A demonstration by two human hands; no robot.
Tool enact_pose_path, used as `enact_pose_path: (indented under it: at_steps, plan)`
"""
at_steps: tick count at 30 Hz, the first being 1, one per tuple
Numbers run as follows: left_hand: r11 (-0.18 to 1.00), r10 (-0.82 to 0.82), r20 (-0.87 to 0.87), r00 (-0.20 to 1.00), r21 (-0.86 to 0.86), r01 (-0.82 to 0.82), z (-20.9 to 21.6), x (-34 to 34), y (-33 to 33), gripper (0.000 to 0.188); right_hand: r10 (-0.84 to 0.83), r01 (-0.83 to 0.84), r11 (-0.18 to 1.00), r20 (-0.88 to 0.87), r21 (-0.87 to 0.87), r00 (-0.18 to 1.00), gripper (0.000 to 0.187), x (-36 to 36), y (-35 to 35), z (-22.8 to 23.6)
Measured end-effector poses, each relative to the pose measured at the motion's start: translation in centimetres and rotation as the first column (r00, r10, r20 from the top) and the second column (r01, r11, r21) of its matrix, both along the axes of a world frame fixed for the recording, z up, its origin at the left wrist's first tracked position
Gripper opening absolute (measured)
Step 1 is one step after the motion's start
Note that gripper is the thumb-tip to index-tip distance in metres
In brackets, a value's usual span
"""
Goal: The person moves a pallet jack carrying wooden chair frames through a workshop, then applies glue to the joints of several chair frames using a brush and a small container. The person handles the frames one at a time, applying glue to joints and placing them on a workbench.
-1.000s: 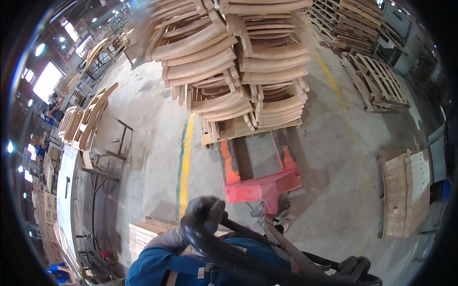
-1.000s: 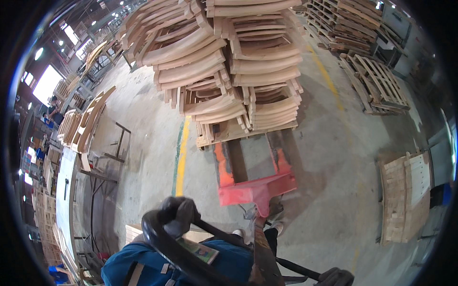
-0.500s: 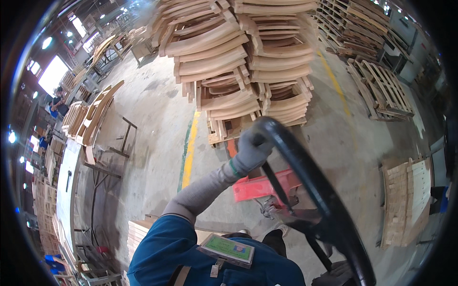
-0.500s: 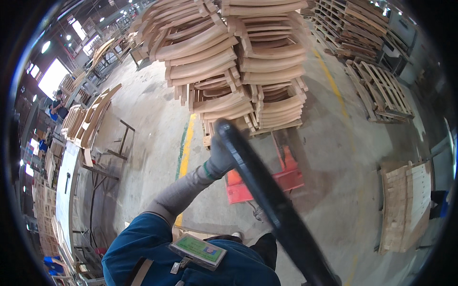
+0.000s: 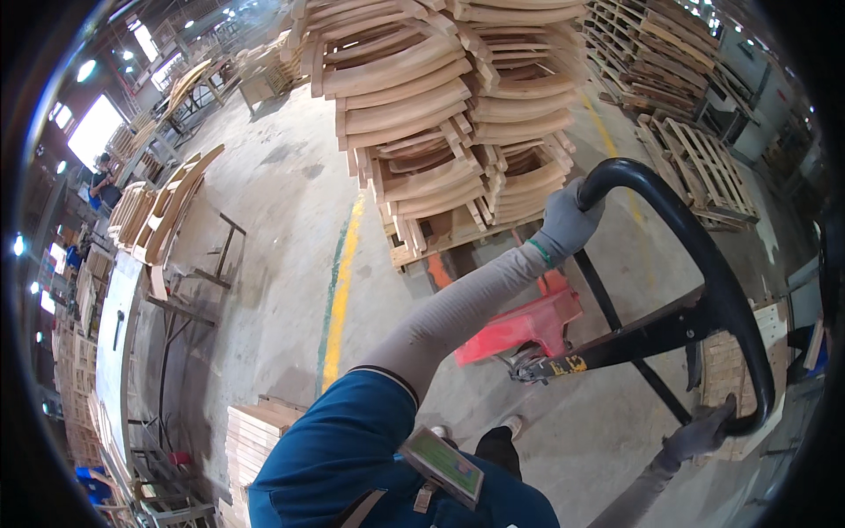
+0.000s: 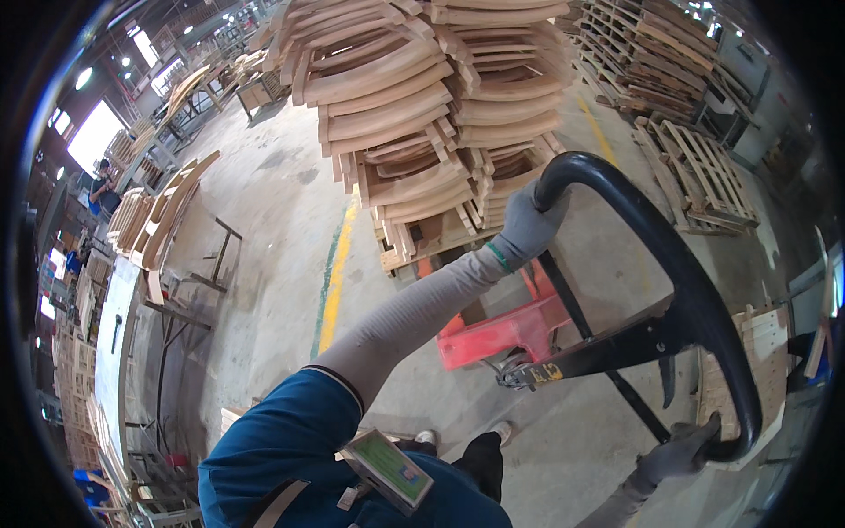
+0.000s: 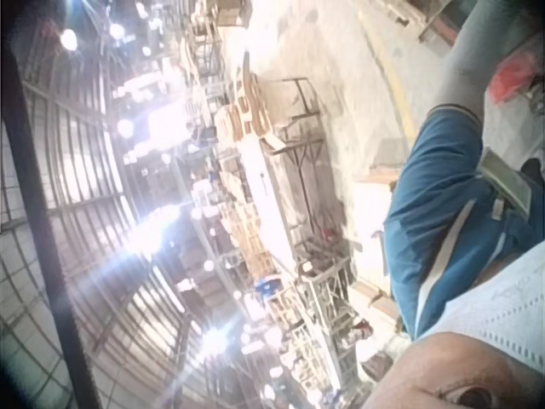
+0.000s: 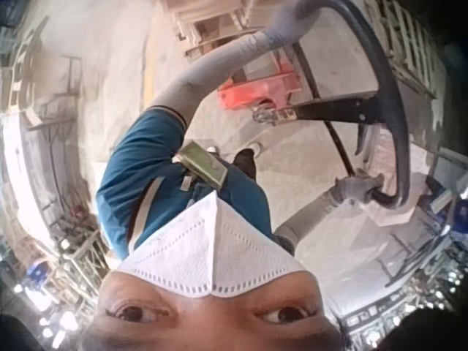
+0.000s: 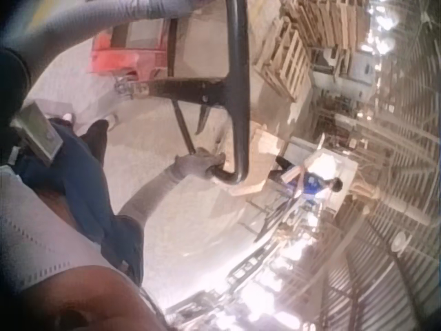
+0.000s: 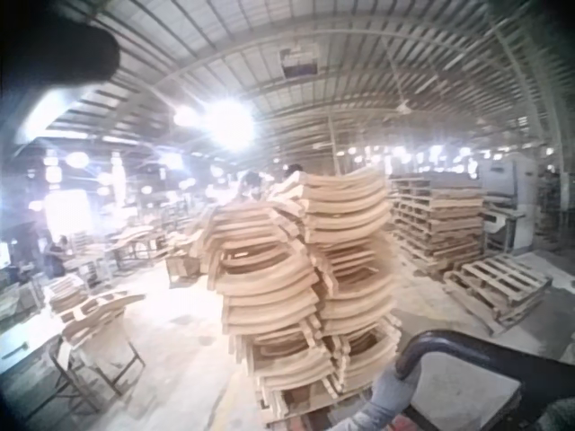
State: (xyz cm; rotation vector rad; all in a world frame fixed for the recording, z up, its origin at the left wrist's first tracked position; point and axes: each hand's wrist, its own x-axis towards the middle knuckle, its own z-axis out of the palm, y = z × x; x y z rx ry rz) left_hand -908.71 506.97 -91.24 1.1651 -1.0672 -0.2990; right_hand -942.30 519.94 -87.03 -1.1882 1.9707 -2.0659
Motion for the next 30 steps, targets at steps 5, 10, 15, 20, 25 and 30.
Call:
enact_pose_path:
  at_steps: [5,10,15,20,25,30]
  plan:
    - [0.999,-0.011,0.048,0.999,0.044,0.009,-1.8,-0.9,-2.3,0.019,-0.030,0.030,0.999,-0.013,-0.015,0.999,0.029,-3.8,-4.7,-2.6]
    - [0.999,0.014,0.030,0.999,0.051,-0.016,-2.5,-2.0,-4.2,0.020,0.026,-0.026,0.998,0.003,0.061,1.000,0.029,-5.8,-9.0,-3.3]
    - [0.998,0.049,0.058,0.997,0.043,-0.052,-2.8,-2.2,-7.3,0.022,-0.027,0.026,0.996,0.003,0.081,1.000,0.046,-5.3,-16.0,-3.2]
    - [0.998,0.030,-0.019,0.999,0.051,-0.029,-2.0,-5.8,-13.0,0.021,-0.055,0.072,0.991,-0.147,0.110,0.988,0.048,-12.2,-24.7,-3.6]
    - [0.984,0.162,0.017,0.987,0.078,-0.163,-3.7,-8.5,-19.6,0.021,0.094,-0.063,0.989,-0.244,0.132,0.965,0.042,-16.6,-36.4,-6.7]
    - [0.977,0.212,0.004,0.977,0.038,-0.212,-2.6,-14.0,-27.4,0.025,-0.051,0.034,0.999,-0.695,-0.038,0.717,0.042,-26.0,-48.1,-8.2]
